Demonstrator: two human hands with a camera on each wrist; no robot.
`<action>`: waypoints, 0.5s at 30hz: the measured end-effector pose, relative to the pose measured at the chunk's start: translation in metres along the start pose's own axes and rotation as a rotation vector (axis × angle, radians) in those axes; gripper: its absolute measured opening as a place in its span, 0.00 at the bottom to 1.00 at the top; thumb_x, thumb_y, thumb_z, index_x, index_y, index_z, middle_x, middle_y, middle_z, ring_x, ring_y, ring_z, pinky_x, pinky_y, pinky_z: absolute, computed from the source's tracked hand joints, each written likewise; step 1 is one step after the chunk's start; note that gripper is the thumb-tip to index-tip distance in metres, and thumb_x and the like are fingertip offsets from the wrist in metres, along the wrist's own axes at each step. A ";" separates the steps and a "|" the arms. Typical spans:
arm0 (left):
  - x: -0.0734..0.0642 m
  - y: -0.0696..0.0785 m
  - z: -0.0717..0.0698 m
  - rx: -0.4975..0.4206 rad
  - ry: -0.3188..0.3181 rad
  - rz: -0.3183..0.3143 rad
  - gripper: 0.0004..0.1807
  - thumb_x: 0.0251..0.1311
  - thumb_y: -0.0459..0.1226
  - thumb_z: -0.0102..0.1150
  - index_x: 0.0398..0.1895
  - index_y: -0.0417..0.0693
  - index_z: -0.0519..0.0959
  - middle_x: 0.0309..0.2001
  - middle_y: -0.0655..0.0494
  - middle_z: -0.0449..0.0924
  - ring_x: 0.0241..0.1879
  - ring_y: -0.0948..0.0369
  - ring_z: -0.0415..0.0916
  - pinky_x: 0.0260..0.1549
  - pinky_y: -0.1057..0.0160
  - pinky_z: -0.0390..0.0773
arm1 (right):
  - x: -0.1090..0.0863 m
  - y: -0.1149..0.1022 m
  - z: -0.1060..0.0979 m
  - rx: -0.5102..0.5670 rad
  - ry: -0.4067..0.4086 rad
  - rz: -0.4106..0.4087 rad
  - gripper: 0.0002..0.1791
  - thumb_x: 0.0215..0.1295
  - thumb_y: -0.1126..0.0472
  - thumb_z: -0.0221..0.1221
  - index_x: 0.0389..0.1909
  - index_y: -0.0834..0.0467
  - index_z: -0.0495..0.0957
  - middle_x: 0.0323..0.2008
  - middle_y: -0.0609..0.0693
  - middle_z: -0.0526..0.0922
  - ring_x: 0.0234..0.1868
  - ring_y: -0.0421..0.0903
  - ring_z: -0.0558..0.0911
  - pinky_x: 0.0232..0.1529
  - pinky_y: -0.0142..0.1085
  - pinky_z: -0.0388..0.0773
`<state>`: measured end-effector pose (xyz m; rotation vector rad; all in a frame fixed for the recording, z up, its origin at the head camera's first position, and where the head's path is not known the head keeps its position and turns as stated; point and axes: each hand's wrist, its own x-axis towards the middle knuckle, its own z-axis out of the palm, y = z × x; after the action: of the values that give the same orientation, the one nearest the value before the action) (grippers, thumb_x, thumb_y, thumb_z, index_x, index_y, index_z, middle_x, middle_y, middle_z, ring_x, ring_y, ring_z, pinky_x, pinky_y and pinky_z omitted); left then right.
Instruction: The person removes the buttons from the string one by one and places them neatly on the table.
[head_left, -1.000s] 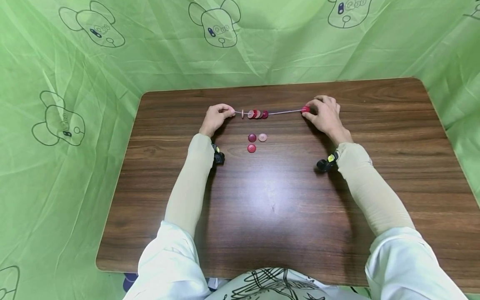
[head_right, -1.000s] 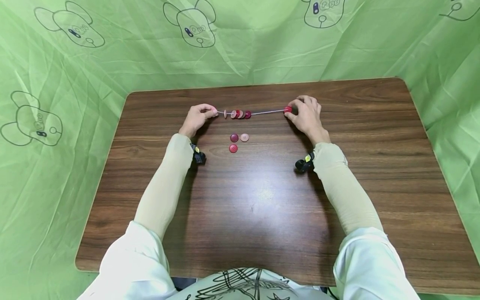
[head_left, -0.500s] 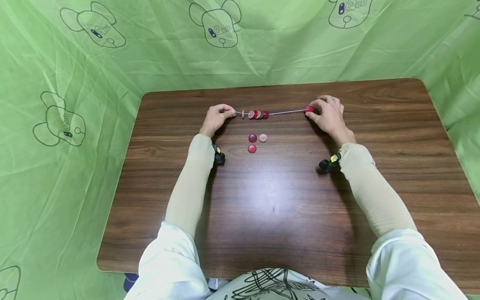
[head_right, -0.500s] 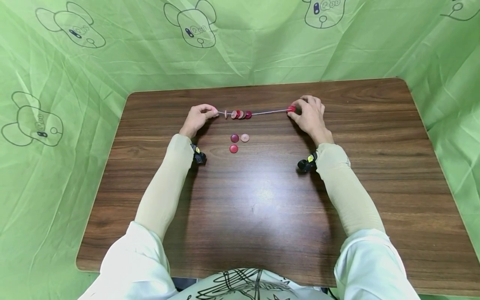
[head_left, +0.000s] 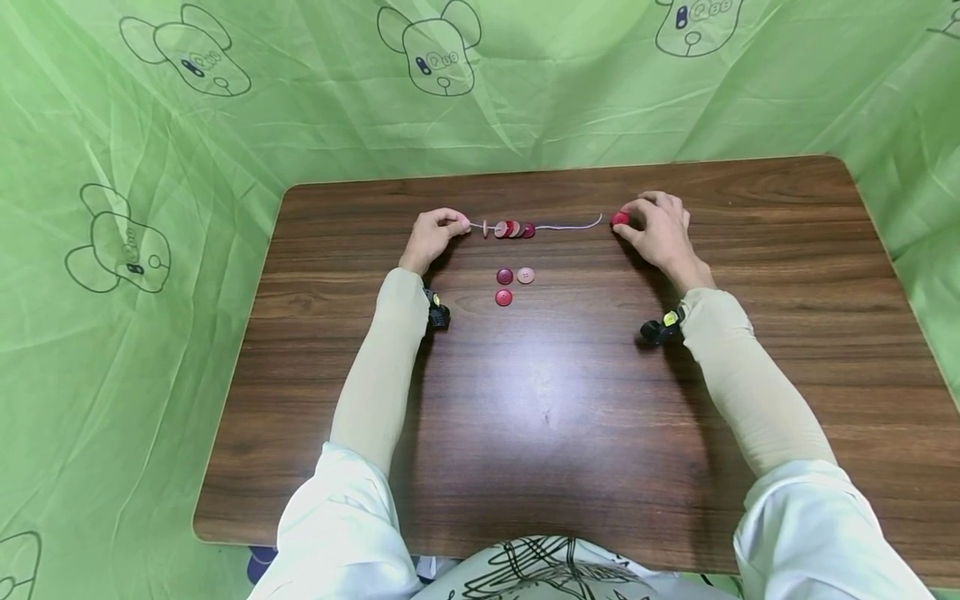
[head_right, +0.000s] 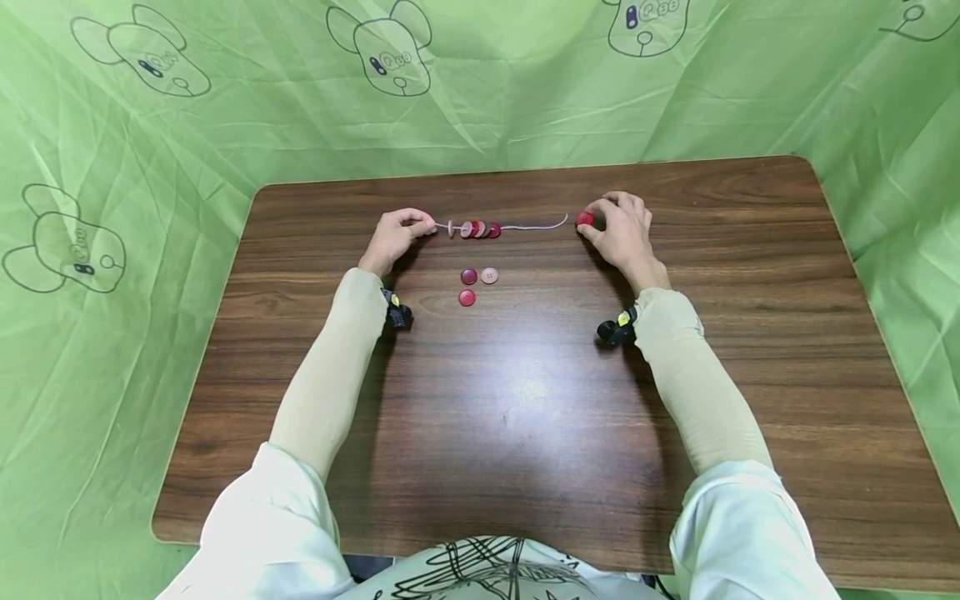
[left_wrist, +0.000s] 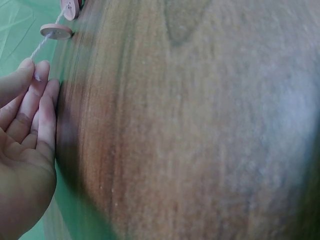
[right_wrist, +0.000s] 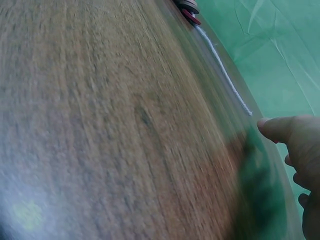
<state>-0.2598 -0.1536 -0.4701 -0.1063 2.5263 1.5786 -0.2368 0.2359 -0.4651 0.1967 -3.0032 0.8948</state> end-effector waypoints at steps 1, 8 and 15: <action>0.000 0.000 0.000 0.000 -0.002 -0.004 0.09 0.58 0.43 0.65 0.35 0.48 0.83 0.38 0.58 0.83 0.41 0.65 0.73 0.47 0.68 0.67 | 0.000 0.000 0.000 0.002 0.001 -0.003 0.21 0.63 0.51 0.61 0.52 0.59 0.77 0.66 0.60 0.64 0.68 0.61 0.56 0.64 0.57 0.46; 0.000 -0.001 0.001 0.002 -0.003 -0.011 0.08 0.58 0.43 0.66 0.34 0.49 0.83 0.39 0.58 0.83 0.42 0.65 0.72 0.48 0.67 0.66 | -0.001 -0.005 0.001 0.017 0.008 -0.024 0.20 0.63 0.52 0.62 0.52 0.59 0.77 0.65 0.59 0.65 0.67 0.60 0.56 0.64 0.56 0.46; 0.001 -0.001 0.000 -0.006 0.001 0.001 0.09 0.58 0.42 0.65 0.36 0.46 0.84 0.37 0.57 0.84 0.42 0.65 0.73 0.48 0.68 0.67 | -0.002 -0.011 0.004 0.031 0.019 -0.066 0.20 0.61 0.52 0.63 0.51 0.59 0.78 0.64 0.60 0.66 0.67 0.60 0.57 0.62 0.57 0.49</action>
<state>-0.2602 -0.1535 -0.4711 -0.1069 2.5227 1.5867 -0.2333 0.2248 -0.4627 0.2837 -2.9474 0.9325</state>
